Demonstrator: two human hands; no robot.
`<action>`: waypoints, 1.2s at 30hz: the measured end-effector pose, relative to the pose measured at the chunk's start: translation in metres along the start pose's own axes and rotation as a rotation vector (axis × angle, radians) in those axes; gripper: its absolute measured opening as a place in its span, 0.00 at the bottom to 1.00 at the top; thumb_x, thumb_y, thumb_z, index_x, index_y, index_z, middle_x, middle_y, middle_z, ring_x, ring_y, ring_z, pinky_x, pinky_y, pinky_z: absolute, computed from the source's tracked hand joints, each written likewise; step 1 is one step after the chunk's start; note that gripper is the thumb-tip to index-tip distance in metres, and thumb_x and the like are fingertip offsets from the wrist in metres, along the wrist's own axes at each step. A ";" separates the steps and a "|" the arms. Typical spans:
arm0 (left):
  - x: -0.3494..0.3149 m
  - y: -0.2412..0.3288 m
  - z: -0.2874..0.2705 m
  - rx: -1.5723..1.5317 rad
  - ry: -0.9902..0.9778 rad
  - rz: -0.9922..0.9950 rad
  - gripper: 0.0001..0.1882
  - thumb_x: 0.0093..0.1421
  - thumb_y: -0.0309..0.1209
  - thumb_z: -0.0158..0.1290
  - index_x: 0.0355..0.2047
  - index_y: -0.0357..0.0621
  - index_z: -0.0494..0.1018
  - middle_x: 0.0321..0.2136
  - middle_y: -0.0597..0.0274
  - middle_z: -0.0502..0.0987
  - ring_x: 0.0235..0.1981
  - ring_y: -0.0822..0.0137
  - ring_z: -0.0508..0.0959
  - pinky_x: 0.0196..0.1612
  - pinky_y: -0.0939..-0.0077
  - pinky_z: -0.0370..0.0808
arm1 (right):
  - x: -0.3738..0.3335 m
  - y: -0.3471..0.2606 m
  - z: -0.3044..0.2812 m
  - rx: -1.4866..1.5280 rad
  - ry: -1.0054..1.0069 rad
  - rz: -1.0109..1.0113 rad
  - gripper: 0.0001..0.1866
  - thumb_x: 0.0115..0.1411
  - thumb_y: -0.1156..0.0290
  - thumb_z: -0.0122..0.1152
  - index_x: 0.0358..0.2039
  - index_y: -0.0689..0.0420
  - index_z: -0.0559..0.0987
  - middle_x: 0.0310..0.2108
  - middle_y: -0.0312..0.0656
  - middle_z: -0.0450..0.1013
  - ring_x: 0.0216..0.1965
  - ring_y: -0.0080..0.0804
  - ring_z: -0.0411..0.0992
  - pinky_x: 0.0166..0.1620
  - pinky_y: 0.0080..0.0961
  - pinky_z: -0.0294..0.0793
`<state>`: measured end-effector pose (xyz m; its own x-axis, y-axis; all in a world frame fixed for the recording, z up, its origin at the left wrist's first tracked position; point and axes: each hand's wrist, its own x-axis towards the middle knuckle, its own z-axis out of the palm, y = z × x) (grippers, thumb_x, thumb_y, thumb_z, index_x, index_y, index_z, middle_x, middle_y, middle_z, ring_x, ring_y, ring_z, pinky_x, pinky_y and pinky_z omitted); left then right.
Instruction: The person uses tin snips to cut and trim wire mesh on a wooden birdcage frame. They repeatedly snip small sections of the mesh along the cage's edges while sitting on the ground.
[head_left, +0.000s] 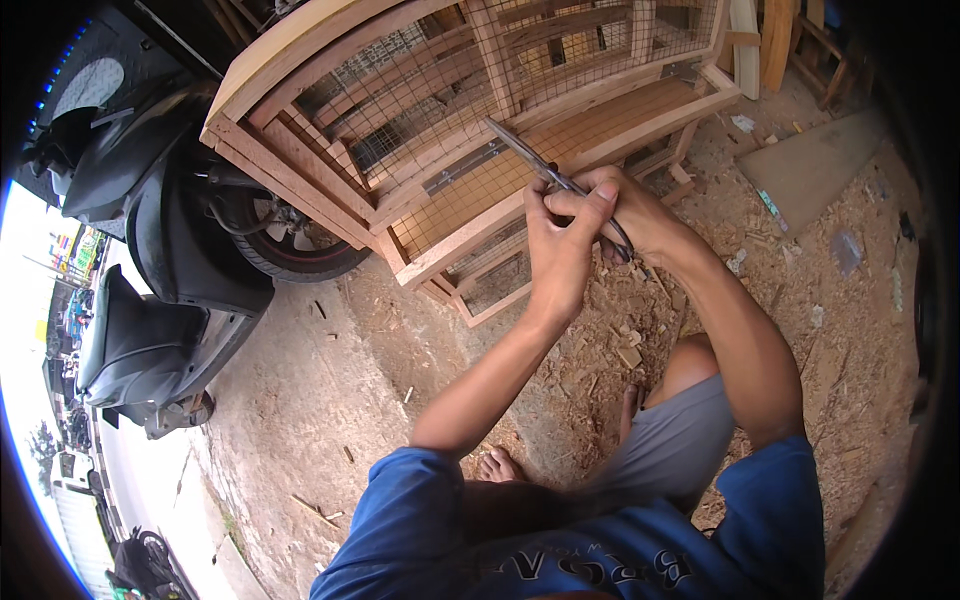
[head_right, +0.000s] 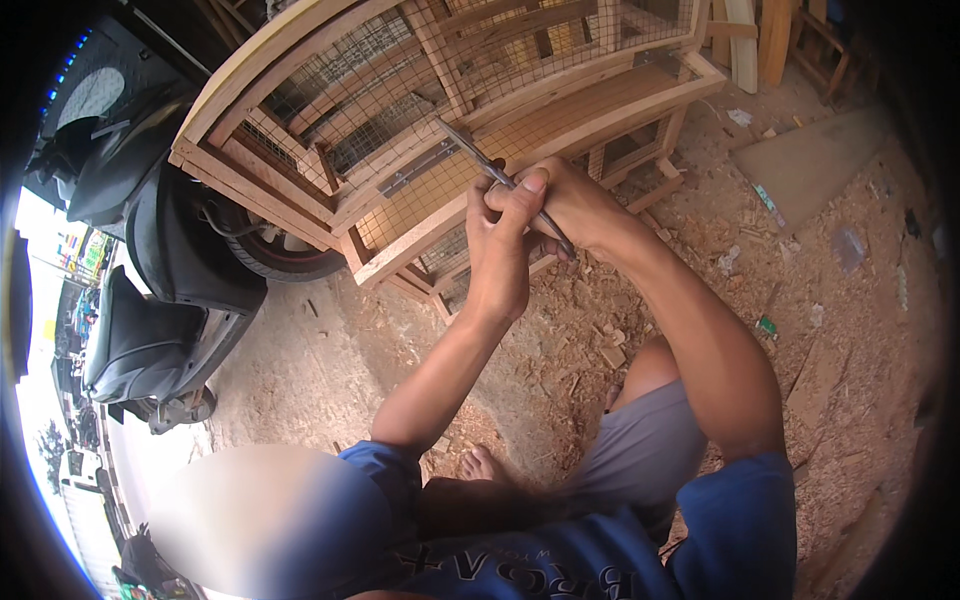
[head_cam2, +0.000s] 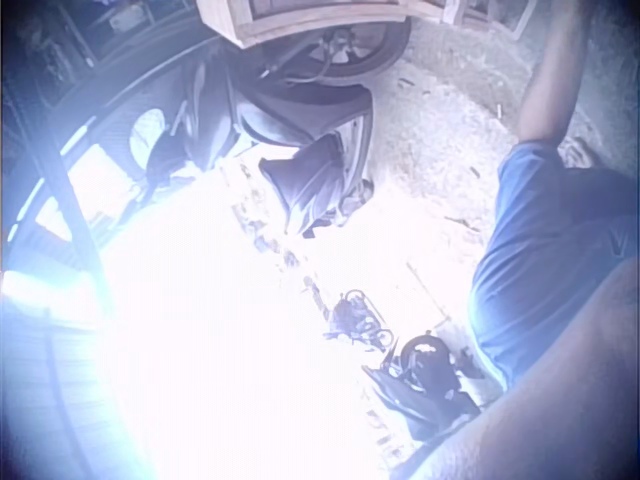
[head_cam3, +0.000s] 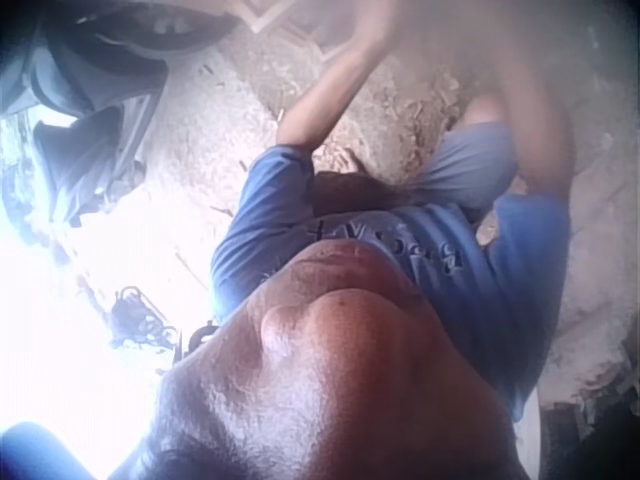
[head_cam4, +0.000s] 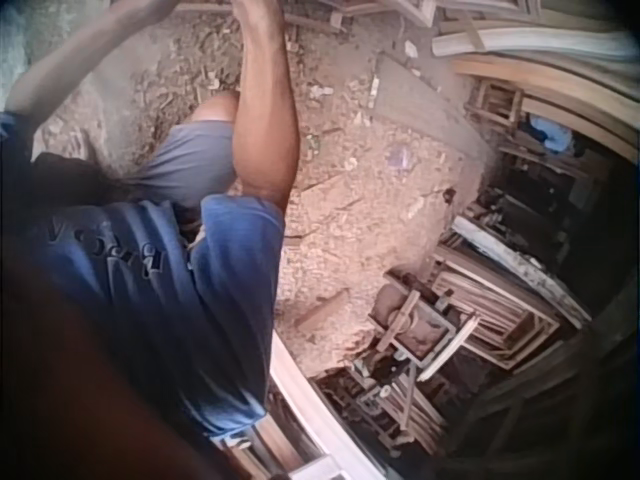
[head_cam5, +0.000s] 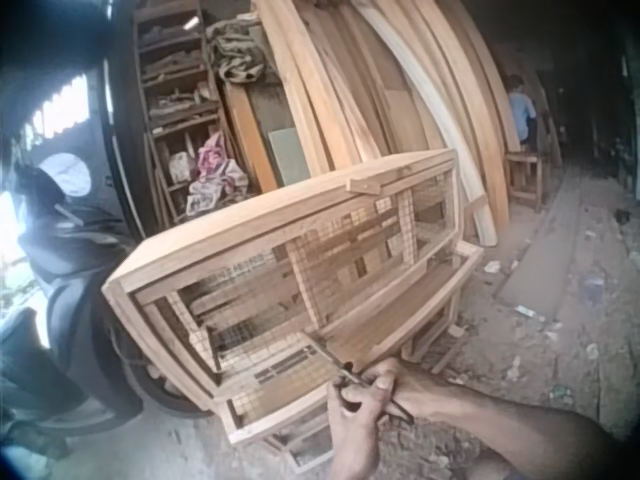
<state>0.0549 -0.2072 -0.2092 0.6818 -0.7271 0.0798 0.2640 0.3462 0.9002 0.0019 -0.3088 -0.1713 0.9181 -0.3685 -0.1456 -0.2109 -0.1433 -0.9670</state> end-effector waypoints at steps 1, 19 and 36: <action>0.000 0.000 0.000 0.000 0.003 0.003 0.44 0.55 0.50 0.64 0.58 0.36 0.52 0.40 0.50 0.70 0.33 0.65 0.77 0.25 0.72 0.77 | 0.000 0.000 -0.001 0.018 -0.012 -0.012 0.19 0.61 0.53 0.61 0.25 0.58 0.76 0.14 0.29 0.64 0.11 0.17 0.62 0.14 0.18 0.59; -0.001 0.006 -0.002 0.025 -0.015 0.009 0.45 0.56 0.53 0.62 0.57 0.32 0.52 0.39 0.50 0.69 0.33 0.64 0.76 0.27 0.70 0.77 | 0.008 0.002 -0.003 -0.014 -0.056 0.011 0.19 0.60 0.55 0.61 0.24 0.58 0.75 0.13 0.30 0.63 0.11 0.17 0.62 0.14 0.18 0.59; 0.014 0.019 -0.020 0.112 -0.098 -0.030 0.50 0.58 0.54 0.60 0.62 0.25 0.48 0.36 0.45 0.74 0.26 0.63 0.79 0.32 0.69 0.81 | 0.021 -0.004 0.004 -0.048 0.057 -0.012 0.20 0.58 0.58 0.61 0.22 0.64 0.78 0.12 0.37 0.67 0.10 0.23 0.65 0.11 0.20 0.60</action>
<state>0.0834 -0.1990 -0.1998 0.6032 -0.7926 0.0888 0.2019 0.2595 0.9444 0.0232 -0.3120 -0.1715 0.9005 -0.4177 -0.1207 -0.2169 -0.1910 -0.9573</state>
